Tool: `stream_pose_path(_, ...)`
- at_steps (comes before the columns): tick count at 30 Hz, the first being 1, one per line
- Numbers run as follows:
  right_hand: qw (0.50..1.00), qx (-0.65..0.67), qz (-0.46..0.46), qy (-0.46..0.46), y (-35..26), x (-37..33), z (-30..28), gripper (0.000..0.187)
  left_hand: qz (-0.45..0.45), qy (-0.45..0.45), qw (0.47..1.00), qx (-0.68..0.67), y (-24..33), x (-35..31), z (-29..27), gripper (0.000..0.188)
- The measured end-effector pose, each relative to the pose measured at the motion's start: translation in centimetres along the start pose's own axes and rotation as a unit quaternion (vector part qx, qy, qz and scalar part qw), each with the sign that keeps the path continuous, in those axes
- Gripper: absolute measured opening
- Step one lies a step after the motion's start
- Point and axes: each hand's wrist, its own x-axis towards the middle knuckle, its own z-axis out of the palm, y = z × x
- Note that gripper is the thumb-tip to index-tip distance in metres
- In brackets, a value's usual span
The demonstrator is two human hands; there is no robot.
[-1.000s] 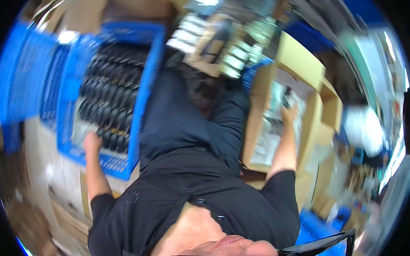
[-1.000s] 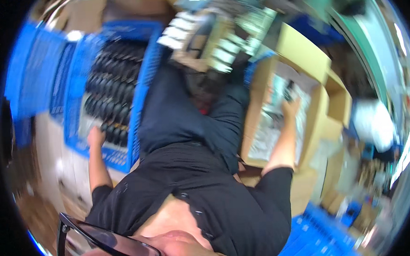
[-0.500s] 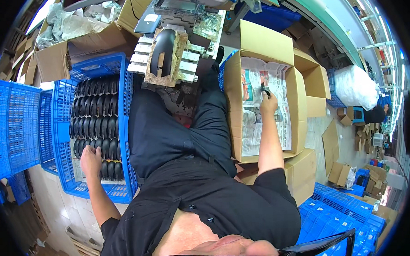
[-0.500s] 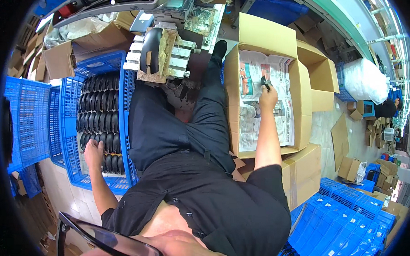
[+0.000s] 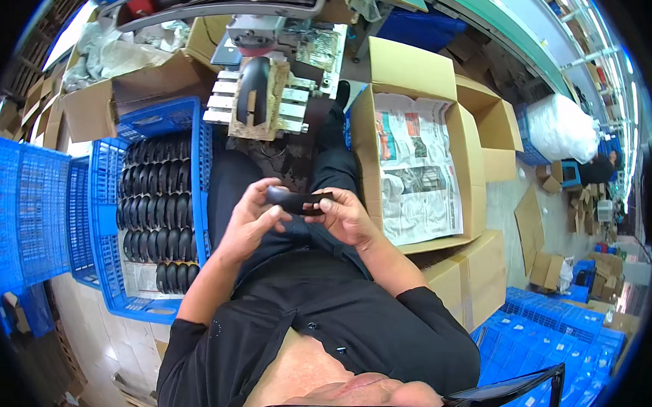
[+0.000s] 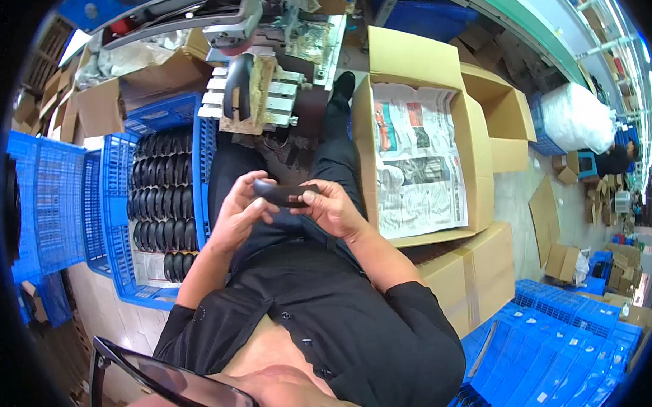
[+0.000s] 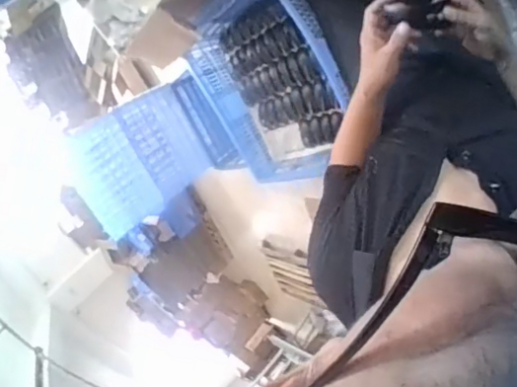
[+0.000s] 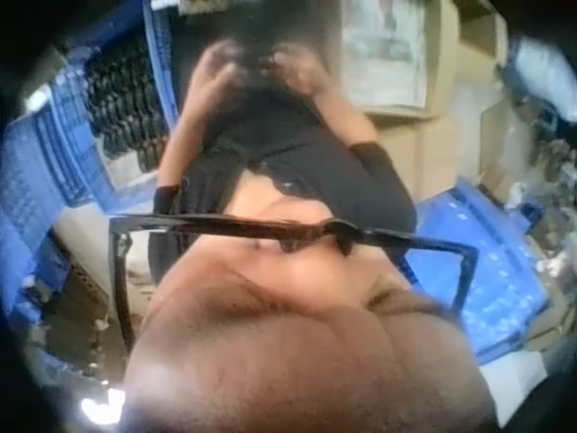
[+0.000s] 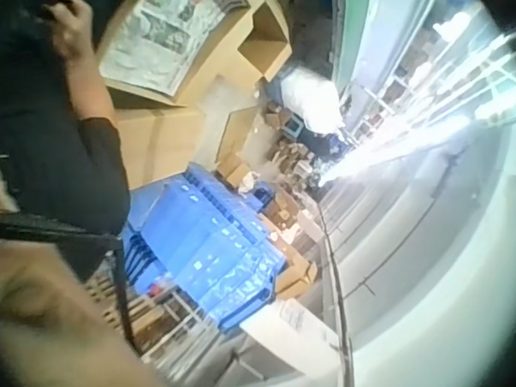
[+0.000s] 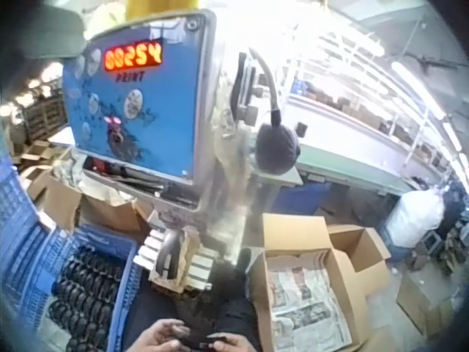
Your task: Process electronic components using a machine and then pack them into individual bags from a floor workstation.
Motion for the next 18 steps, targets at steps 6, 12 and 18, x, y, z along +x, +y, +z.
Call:
stream_pose_path(6, 0.952, -0.284, -0.094, 0.061, -0.3, 0.8, 2.7, 0.045, -0.044, -0.039, 0.99, 0.129, 1.5, 0.9, -0.8, 0.017)
stream_pose_path(12, 0.757, -0.635, -0.156, -0.003, -2.7, 0.0, 6.4, 0.033, 0.01, -0.104, 0.929, 0.356, 5.5, 0.8, 0.8, 0.02)
stream_pose_path(18, 0.839, -0.526, -0.112, 0.088, -3.3, -0.3, 5.8, 0.033, 0.2, 0.056, 0.863, 0.46, 8.1, 3.0, 1.4, 0.033)
